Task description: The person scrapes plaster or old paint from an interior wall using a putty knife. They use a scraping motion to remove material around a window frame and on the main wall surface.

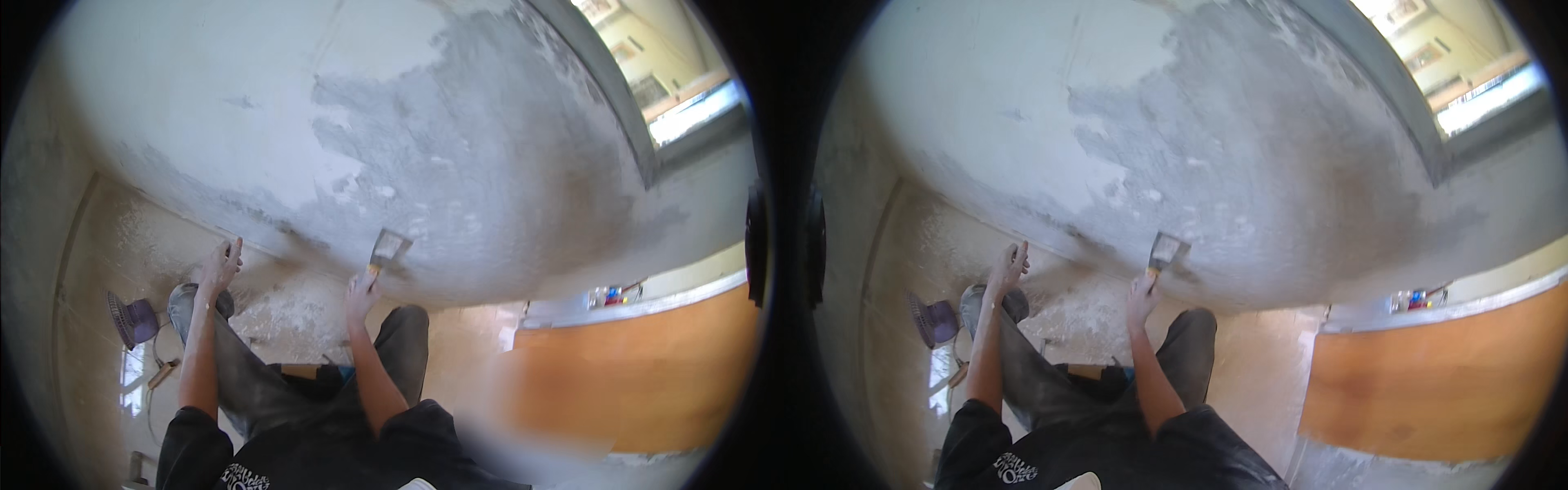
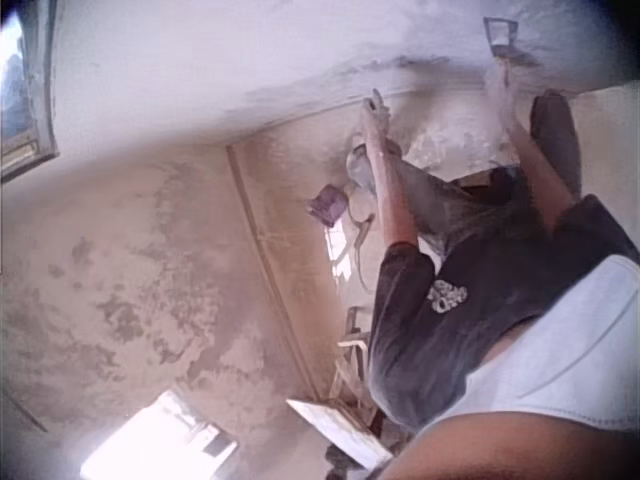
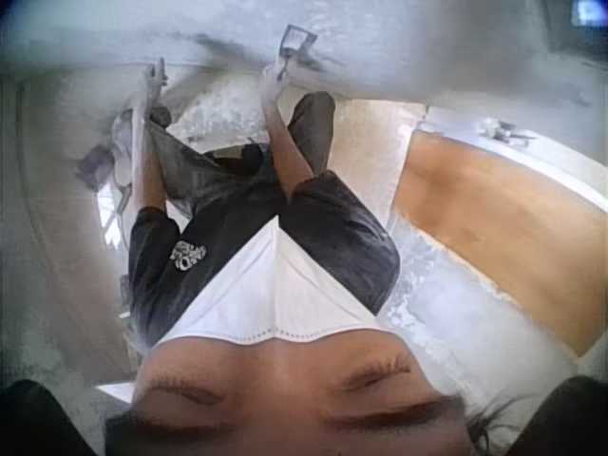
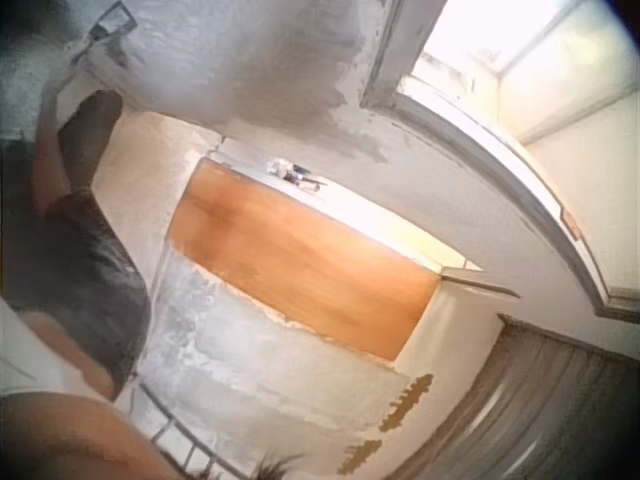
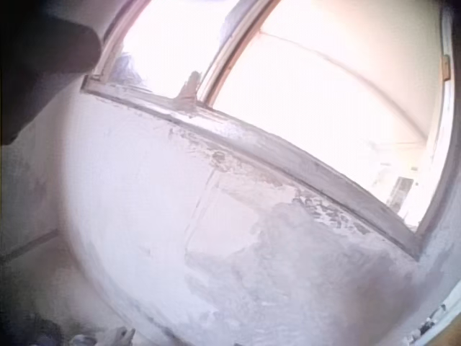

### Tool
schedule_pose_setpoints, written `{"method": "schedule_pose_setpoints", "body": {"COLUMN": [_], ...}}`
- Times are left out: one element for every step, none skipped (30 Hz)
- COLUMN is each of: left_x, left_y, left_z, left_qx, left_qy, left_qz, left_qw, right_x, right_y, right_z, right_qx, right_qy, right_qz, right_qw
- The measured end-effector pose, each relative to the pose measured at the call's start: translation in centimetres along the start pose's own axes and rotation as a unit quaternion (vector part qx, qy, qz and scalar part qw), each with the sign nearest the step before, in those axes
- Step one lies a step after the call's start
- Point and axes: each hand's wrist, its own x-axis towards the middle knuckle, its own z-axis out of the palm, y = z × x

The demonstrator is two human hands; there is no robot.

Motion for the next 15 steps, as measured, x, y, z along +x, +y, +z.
{"method": "schedule_pose_setpoints", "body": {"left_x": [-0.7,-0.8,-0.1,0.5,0.4,0.1,0.1,0.0,0.2,0.6,0.6,0.5,0.3,-0.1,-0.3], "left_y": [-1.2,-2.1,-2.1,-1.9,-2.0,-2.3,-2.5,-2.8,-2.3,-1.8,-1.7,-1.8,-1.8,-1.5,-1.2], "left_z": [-0.6,-1.6,-2.2,-2.3,-2.2,-2.2,-2.1,-2.2,-1.8,-1.1,-0.7,-0.7,-0.8,-1.0,-0.9], "left_qx": [0.016,0.038,0.055,0.064,0.033,0.003,0.013,0.004,-0.009,-0.005,-0.011,-0.013,-0.001,0.013,0.026], "left_qy": [-0.008,-0.008,-0.004,-0.01,-0.004,0.002,-0.006,-0.007,-0.01,-0.017,-0.016,-0.016,-0.018,-0.023,-0.033], "left_qz": [-0.007,-0.025,-0.03,-0.018,-0.02,-0.025,-0.018,-0.024,-0.021,-0.005,-0.009,-0.018,-0.016,-0.013,-0.01], "left_qw": [1.0,0.999,0.998,0.998,0.999,1.0,1.0,1.0,1.0,1.0,1.0,1.0,1.0,1.0,0.999], "right_x": [-1.4,-2.2,-1.5,0.0,0.9,0.8,1.0,1.0,1.1,1.3,0.7,-0.7,-2.7,-4.3,-5.2], "right_y": [-1.4,-4.5,-8.8,-12.1,-14.2,-14.9,-15.5,-15.8,-13.2,-8.8,-5.2,-2.3,-0.8,0.2,1.1], "right_z": [1.6,4.4,7.7,9.7,10.5,10.5,10.6,10.5,9.1,6.5,3.9,1.7,0.5,-0.1,-0.4], "right_qx": [0.068,0.054,0.044,0.082,0.117,0.124,0.089,0.054,0.07,0.086,0.043,0.0,-0.004,-0.006,0.004], "right_qy": [0.002,0.014,0.021,0.009,0.001,0.017,-0.005,-0.027,0.009,0.043,0.019,-0.004,0.0,0.003,0.012], "right_qz": [0.043,0.052,0.049,0.012,-0.019,-0.017,-0.02,-0.021,-0.032,-0.046,-0.027,-0.002,0.098,0.197,0.199], "right_qw": [0.997,0.997,0.998,0.997,0.993,0.992,0.996,0.998,0.997,0.994,0.999,1.0,0.995,0.98,0.98]}}
